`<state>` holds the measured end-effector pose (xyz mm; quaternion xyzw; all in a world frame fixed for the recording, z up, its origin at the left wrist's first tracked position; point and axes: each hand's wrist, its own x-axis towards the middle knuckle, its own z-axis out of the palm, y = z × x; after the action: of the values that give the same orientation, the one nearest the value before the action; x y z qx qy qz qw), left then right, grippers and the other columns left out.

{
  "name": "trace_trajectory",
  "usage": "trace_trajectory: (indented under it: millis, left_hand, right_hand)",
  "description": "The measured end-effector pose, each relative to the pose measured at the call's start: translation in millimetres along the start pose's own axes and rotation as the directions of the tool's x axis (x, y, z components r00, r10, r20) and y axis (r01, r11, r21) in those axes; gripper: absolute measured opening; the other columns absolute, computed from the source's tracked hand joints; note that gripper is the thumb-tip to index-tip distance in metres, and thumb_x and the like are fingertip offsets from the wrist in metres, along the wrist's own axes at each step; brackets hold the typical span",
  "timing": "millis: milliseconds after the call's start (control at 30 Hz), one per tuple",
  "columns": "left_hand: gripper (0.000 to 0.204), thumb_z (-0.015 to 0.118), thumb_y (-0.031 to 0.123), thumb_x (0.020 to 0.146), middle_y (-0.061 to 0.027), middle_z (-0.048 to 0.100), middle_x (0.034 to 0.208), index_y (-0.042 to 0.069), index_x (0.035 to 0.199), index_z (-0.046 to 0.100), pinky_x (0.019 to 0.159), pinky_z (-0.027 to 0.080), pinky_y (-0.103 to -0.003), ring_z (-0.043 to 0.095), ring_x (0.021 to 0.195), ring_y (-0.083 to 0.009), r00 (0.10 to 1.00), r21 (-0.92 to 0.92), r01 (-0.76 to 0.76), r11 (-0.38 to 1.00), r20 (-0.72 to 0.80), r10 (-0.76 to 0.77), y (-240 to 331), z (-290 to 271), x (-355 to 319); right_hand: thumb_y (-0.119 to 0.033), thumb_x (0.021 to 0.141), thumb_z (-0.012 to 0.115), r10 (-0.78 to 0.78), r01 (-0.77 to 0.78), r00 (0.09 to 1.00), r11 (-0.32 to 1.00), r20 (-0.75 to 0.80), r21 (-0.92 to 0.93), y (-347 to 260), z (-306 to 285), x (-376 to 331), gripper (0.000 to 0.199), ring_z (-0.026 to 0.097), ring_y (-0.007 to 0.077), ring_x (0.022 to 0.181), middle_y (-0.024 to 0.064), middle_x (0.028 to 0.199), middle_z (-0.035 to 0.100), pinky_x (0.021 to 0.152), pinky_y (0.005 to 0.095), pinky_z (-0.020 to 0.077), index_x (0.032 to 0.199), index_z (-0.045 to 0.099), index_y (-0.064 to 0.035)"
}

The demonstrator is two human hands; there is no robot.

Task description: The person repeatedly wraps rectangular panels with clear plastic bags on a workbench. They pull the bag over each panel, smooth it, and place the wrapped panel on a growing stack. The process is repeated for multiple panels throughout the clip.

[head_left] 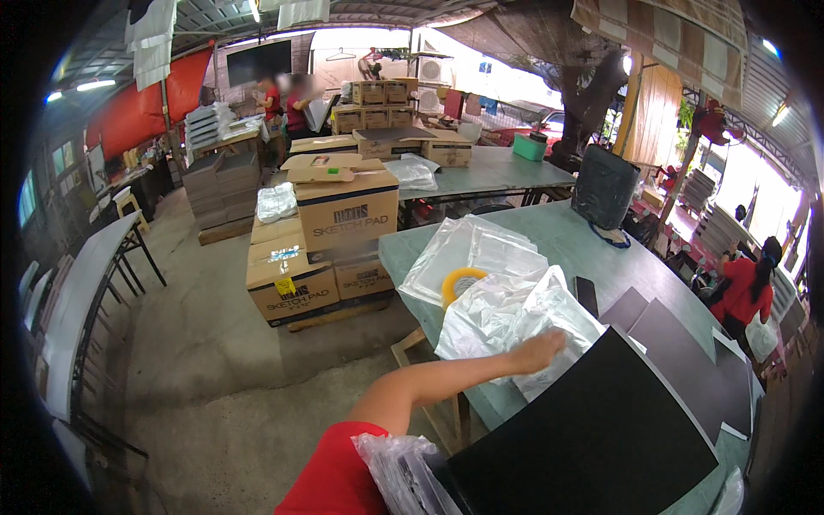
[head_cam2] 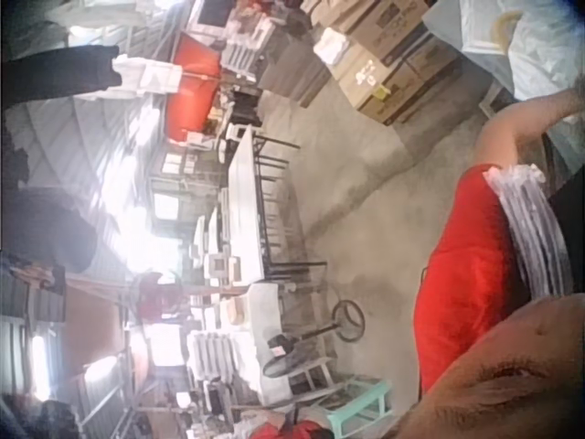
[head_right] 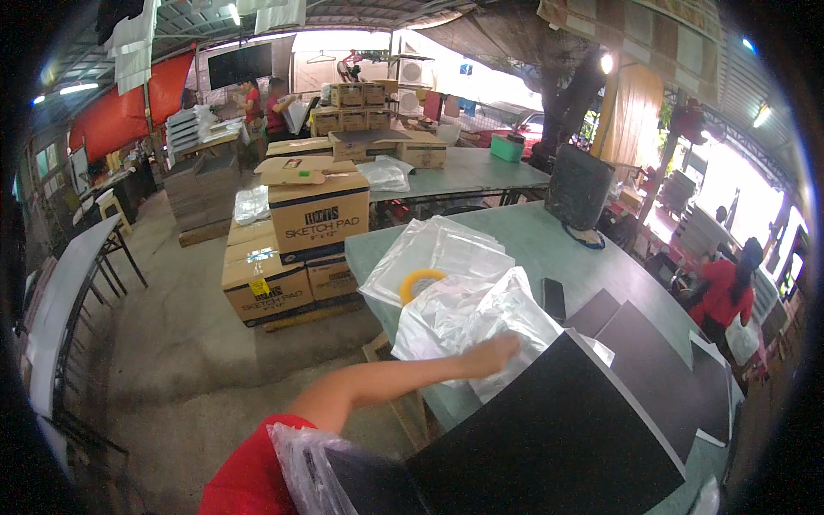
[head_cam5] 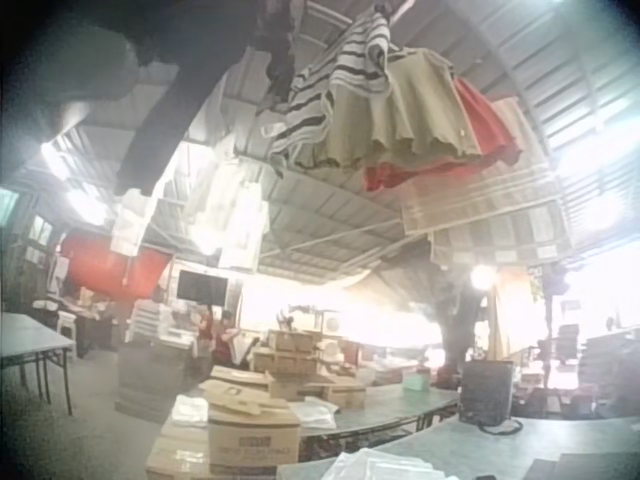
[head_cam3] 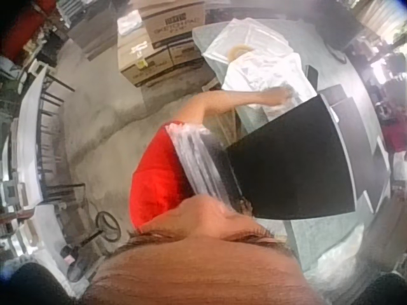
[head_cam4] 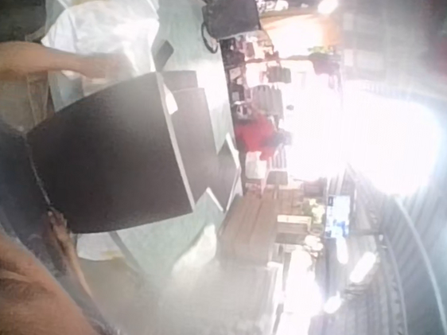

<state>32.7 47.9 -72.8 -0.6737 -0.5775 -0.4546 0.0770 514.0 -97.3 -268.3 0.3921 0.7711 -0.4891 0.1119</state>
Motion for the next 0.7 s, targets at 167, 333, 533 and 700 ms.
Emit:
trace_trajectory:
  millis: [167,333,533,700]
  left_hand:
    - [0.024,0.049,0.014,0.076,-0.0187,0.052,0.086,0.002,0.096,0.046,0.074,0.04,-0.04,0.051,0.083,-0.0352,0.954,-0.079,0.139,0.987,0.279,-0.112,45,-27,22]
    - [0.024,0.046,0.012,0.074,-0.018,0.053,0.089,0.005,0.098,0.048,0.073,0.04,-0.042,0.053,0.082,-0.0334,0.889,0.062,0.169,0.984,0.421,-0.179,4,14,-46]
    - [0.02,0.04,0.004,0.072,-0.0188,0.05,0.088,0.004,0.089,0.051,0.071,0.039,-0.041,0.05,0.084,-0.0343,0.966,-0.024,0.245,0.969,0.094,-0.242,40,-30,30]
    - [0.03,0.051,0.004,0.064,-0.0152,0.049,0.099,0.005,0.094,0.051,0.08,0.038,-0.038,0.045,0.096,-0.0333,0.959,-0.095,0.09,0.991,-0.259,-0.112,81,-69,82]
  right_hand:
    - [-0.035,0.081,0.046,-0.016,0.016,0.999,1.0,-0.032,0.003,-1,10,-8,0.047,0.026,0.0318,0.116,0.0153,0.127,0.032,0.094,0.0394,0.0236,0.122,0.039,-0.0138]
    - [-0.028,0.073,0.056,-0.332,0.332,0.943,0.942,0.003,-0.055,25,6,0,0.058,0.035,0.0387,0.107,0.0175,0.125,0.033,0.087,0.0468,0.0312,0.126,0.033,-0.0208]
    - [-0.02,0.078,0.053,-0.301,0.279,0.948,0.943,-0.106,-0.181,7,1,-9,0.045,0.043,0.0339,0.096,0.0169,0.108,0.045,0.084,0.0413,0.0347,0.12,0.039,-0.0142]
    - [-0.021,0.079,0.055,-0.637,0.514,0.763,0.7,-0.11,-0.497,-5,-5,-15,0.043,0.045,0.0251,0.094,0.0156,0.099,0.05,0.081,0.0379,0.0366,0.117,0.04,-0.0099]
